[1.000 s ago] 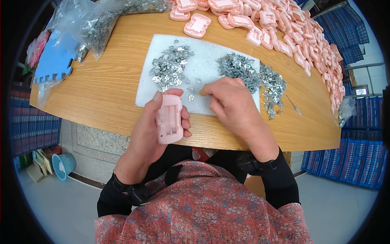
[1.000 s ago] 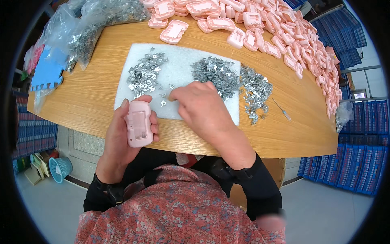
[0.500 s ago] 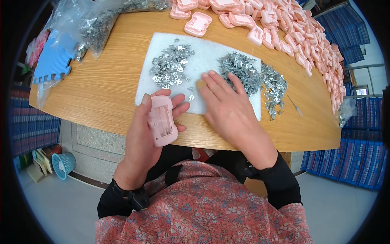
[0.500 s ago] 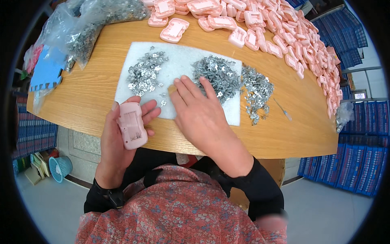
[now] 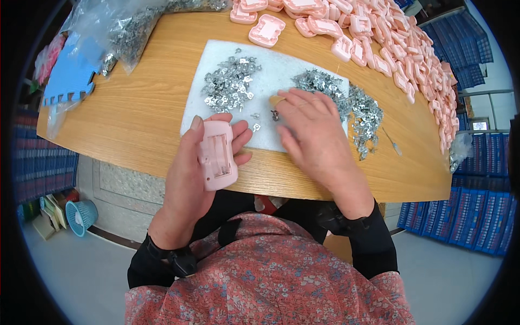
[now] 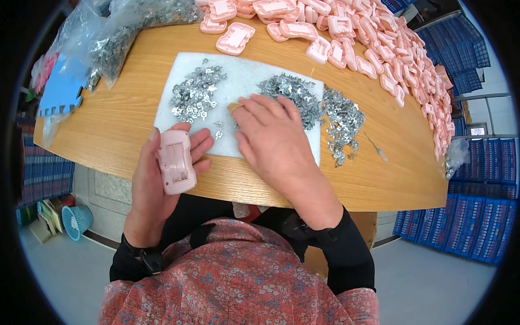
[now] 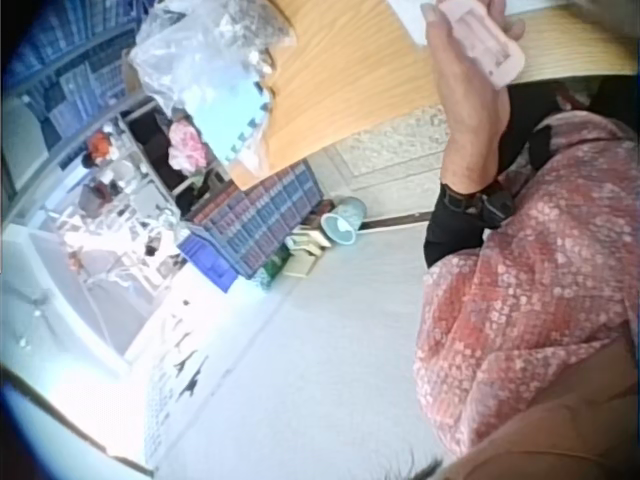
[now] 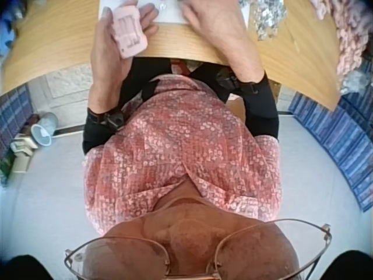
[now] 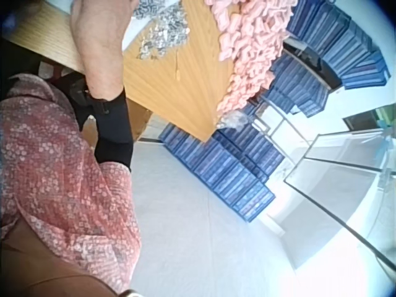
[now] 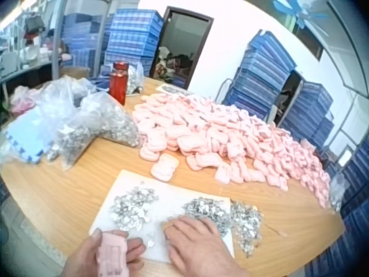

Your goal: The person assembles small pink plastic components by inserting metal screws into them. They pick up a pink plastic piece, insert a screw from a pile on the table, and then place the assembled unit aside. The process is repeated continuously with a steady rhythm.

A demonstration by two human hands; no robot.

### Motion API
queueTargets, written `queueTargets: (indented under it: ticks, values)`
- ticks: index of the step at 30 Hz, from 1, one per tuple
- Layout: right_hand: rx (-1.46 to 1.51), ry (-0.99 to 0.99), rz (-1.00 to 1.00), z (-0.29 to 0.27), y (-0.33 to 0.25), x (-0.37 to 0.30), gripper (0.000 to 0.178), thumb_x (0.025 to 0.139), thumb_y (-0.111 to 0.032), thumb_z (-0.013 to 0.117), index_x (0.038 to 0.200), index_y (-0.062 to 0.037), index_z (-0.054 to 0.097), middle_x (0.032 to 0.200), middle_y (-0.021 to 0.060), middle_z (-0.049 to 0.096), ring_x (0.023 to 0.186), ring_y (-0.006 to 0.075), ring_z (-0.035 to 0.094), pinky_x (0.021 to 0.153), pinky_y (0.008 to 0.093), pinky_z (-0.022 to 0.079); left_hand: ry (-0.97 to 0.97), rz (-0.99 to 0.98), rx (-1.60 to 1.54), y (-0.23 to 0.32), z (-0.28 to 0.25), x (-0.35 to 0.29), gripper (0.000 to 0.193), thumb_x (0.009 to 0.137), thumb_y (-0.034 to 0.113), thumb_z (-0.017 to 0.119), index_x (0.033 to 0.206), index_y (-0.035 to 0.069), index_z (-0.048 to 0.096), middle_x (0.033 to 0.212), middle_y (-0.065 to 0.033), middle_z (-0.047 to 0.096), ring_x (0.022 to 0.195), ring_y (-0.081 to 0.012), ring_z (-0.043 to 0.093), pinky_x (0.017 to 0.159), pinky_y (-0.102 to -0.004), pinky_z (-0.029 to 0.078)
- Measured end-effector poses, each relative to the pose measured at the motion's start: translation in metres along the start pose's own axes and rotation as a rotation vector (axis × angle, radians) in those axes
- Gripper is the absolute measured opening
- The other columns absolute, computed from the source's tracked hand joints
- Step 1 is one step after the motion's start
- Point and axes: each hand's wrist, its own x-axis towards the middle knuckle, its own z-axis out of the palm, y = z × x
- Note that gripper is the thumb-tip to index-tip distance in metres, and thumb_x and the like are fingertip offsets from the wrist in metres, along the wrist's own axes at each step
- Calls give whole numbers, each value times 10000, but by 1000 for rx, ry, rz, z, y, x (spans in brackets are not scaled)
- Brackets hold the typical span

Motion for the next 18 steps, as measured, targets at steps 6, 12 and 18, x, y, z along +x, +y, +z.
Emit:
queueTargets:
  ticks: [6, 12, 18]
  values:
    - [110, 98, 34, 3, 0, 5, 184, 824, -99, 690, 1008, -86, 692, 975, 43, 674, 1023, 256, 574, 909, 412, 419, -56, 10, -26, 5, 4, 13, 560, 1054, 478, 329, 1349, 22, 468, 1297, -205, 584, 1238, -309, 574, 984, -431, 505]
    - [81, 123, -16, 10, -4, 33, 139, 810, -101, 692, 948, -116, 700, 870, 26, 635, 941, 249, 564, 840, 399, 417, -40, 96, 7, 9, -13, 3, 568, 1062, 470, 280, 1361, 20, 456, 1145, -189, 642, 1039, -283, 656, 871, -425, 559]
    - [120, 40, -107, 24, -12, 44, 148, 814, -105, 663, 953, -131, 706, 903, 24, 625, 970, 248, 553, 861, 404, 404, 22, 166, -11, 12, -16, 0, 565, 1067, 457, 268, 1353, 5, 451, 960, -142, 648, 813, -222, 662, 734, -373, 593]
